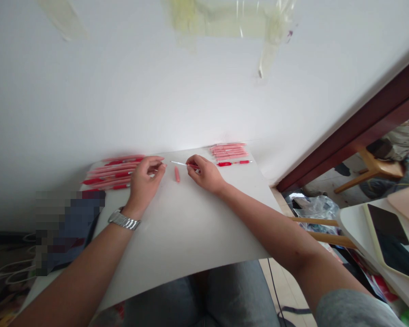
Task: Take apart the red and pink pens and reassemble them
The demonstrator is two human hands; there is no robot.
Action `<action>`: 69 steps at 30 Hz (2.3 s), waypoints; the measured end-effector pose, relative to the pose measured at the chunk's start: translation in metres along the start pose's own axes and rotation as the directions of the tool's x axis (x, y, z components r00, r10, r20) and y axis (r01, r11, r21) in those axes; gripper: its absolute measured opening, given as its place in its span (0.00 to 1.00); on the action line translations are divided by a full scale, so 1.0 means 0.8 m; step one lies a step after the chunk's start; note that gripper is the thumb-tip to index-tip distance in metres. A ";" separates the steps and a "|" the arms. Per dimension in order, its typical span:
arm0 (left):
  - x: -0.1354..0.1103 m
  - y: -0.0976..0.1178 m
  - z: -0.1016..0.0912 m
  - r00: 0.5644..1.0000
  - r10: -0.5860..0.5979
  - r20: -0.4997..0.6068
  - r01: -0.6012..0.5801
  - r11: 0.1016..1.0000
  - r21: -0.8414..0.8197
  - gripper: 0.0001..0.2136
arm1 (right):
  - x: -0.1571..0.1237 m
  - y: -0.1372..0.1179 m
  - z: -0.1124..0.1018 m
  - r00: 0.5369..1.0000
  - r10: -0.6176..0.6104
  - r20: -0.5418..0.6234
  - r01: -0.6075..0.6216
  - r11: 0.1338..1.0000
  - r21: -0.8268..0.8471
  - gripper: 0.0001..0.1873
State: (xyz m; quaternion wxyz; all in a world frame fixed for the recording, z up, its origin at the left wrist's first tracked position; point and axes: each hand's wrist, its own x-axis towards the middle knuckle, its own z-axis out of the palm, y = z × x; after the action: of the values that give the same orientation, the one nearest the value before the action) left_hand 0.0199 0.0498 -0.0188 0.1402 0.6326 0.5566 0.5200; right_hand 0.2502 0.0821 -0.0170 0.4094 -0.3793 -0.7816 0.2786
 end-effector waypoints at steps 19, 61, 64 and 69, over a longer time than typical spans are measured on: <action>0.000 -0.015 0.002 0.987 0.072 0.141 -0.105 0.965 0.239 0.07 | -0.001 0.001 0.001 1.000 -0.004 -0.005 0.004 1.000 0.014 0.07; 0.003 -0.002 -0.001 0.998 0.027 0.052 -0.029 0.999 0.035 0.09 | -0.001 0.006 0.003 1.000 -0.026 0.005 0.026 1.000 0.008 0.08; 0.002 0.008 -0.002 0.999 0.022 0.033 -0.021 0.999 -0.039 0.10 | -0.001 0.007 0.003 0.999 -0.036 0.005 0.035 0.999 0.008 0.07; -0.002 0.019 -0.001 0.995 0.058 0.076 -0.049 0.992 -0.112 0.11 | -0.001 0.006 0.004 0.999 -0.050 -0.002 0.050 0.998 0.028 0.07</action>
State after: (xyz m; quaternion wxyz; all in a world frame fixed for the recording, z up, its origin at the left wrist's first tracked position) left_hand 0.0276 0.0429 -0.0077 0.1828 0.6588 0.5038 0.5280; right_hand 0.2496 0.0839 -0.0221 0.4222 -0.3538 -0.7866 0.2790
